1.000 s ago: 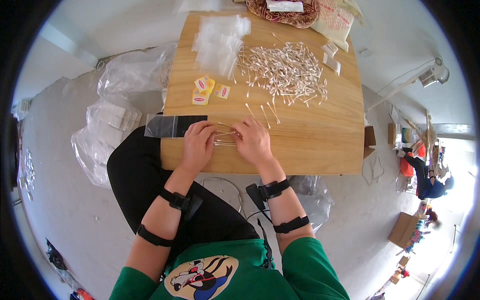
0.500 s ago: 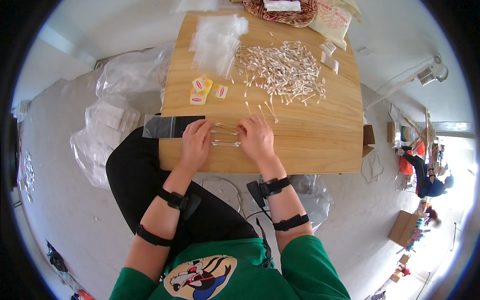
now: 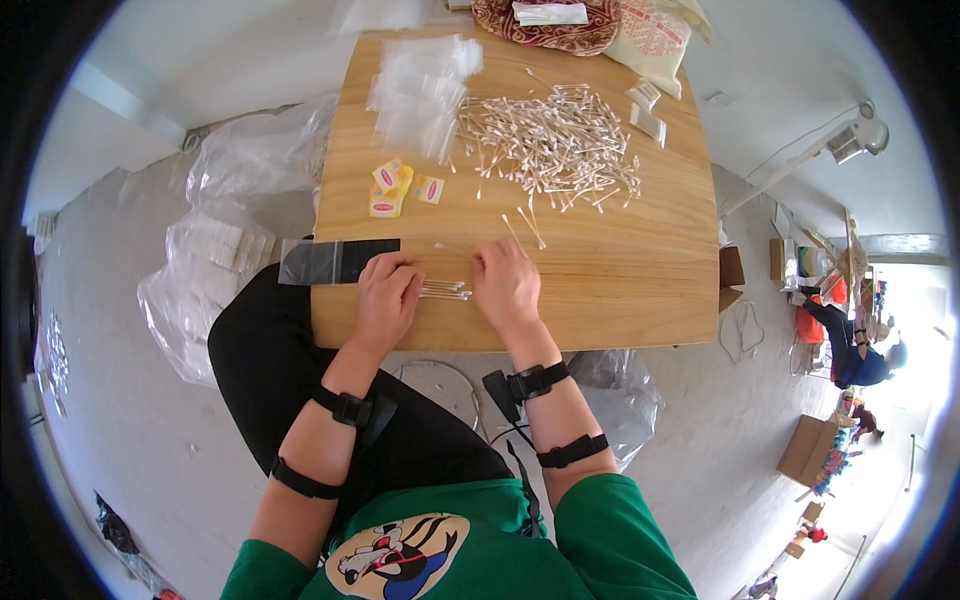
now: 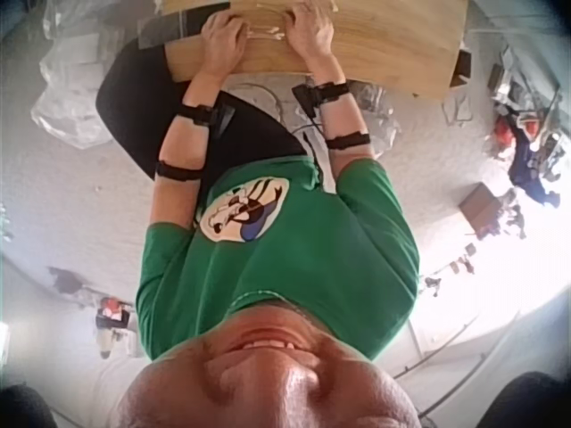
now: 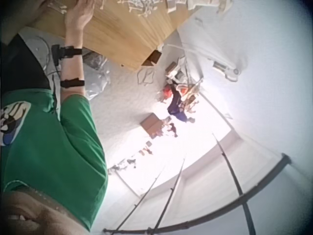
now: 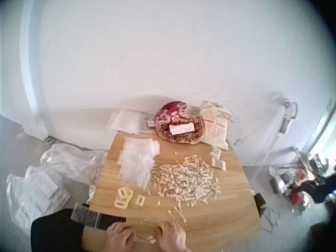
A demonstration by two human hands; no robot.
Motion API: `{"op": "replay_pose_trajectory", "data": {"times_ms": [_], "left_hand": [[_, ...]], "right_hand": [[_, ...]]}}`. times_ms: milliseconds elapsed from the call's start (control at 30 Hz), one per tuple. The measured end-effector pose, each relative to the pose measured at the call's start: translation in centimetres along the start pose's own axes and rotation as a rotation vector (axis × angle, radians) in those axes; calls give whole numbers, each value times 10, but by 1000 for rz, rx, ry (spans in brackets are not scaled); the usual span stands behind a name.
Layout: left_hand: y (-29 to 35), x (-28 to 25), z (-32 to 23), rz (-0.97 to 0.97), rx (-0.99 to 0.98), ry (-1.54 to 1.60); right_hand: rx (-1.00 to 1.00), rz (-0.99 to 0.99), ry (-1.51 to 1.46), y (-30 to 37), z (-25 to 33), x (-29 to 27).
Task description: The recorder is packaging cotton swabs into a small plastic bag.
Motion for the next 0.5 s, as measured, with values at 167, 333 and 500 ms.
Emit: {"op": "replay_pose_trajectory", "data": {"times_ms": [167,333,500], "left_hand": [[-4,-6,-2,-29,-49,-12],[-3,-2,-7,-15,1,-39],[-3,-2,-3,2,-21,-5]], "right_hand": [[39,-167,23,-3,-15,-20],[267,-246,130,-9,-77,-40],[181,-125,40,-9,-59,-18]]}}
Point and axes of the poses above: each hand's wrist, its own y-axis away from the middle knuckle, its own x-axis out of the palm, z = x × y, the point moved 10 cm from there along -y, towards the middle knuckle, and after that the axes turned 2 degrees about -z, right-handed, at the moved point
